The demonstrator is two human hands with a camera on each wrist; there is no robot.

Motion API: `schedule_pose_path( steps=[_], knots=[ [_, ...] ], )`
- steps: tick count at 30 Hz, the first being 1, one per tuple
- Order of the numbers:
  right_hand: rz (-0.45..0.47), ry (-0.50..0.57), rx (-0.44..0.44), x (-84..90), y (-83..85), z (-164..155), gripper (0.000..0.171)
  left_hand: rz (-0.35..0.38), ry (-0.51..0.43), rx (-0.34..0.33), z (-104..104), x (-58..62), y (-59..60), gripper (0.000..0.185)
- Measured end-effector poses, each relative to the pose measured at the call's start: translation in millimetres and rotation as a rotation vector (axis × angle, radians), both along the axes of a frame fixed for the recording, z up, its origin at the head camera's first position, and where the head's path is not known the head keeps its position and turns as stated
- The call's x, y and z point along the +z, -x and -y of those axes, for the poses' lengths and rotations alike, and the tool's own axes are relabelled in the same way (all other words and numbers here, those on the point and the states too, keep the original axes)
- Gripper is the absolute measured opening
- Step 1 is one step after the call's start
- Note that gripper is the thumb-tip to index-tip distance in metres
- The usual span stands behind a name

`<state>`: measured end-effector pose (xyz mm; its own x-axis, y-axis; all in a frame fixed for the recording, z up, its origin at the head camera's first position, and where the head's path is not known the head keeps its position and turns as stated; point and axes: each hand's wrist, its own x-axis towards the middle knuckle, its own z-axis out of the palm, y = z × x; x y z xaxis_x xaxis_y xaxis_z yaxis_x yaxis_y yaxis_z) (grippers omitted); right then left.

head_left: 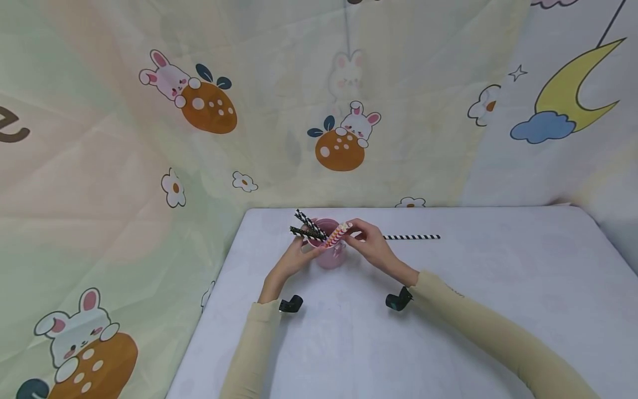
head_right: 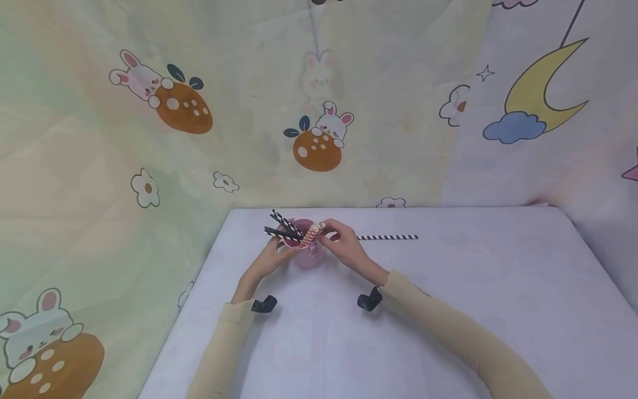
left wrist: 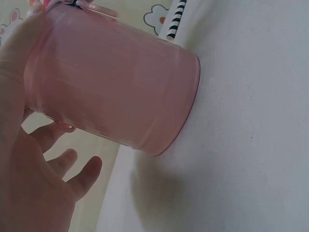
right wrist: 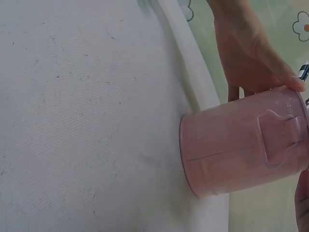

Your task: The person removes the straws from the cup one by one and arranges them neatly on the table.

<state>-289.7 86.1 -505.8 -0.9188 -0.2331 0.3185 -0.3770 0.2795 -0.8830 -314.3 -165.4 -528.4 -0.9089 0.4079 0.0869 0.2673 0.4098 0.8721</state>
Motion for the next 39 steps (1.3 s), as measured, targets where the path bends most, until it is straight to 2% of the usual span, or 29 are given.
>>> schedule_pose_path(
  steps=[9,14,23,31,35,39],
  knots=[
    [-0.013,0.043,-0.009,6.1,1.8,-5,0.024,-0.012,-0.012,-0.006,0,0.8,-0.6,0.087],
    [-0.015,0.077,-0.021,13.0,2.7,-8,0.024,-0.007,-0.024,-0.003,-1,0.2,-0.3,0.084],
    [-0.021,0.108,-0.059,28.3,4.1,-17,0.028,-0.017,-0.006,-0.005,-1,-2.1,2.0,0.087],
    [-0.056,0.175,-0.076,73.6,-16.1,-25,0.026,-0.006,0.001,-0.004,-1,1.6,-0.6,0.09],
    [-0.071,0.227,-0.086,79.4,-15.3,-32,0.027,-0.01,-0.003,-0.007,-1,1.4,-0.8,0.094],
    [-0.083,0.266,-0.096,85.6,-14.9,-41,0.026,-0.008,-0.013,-0.011,-2,0.7,-0.5,0.091]
  ],
)
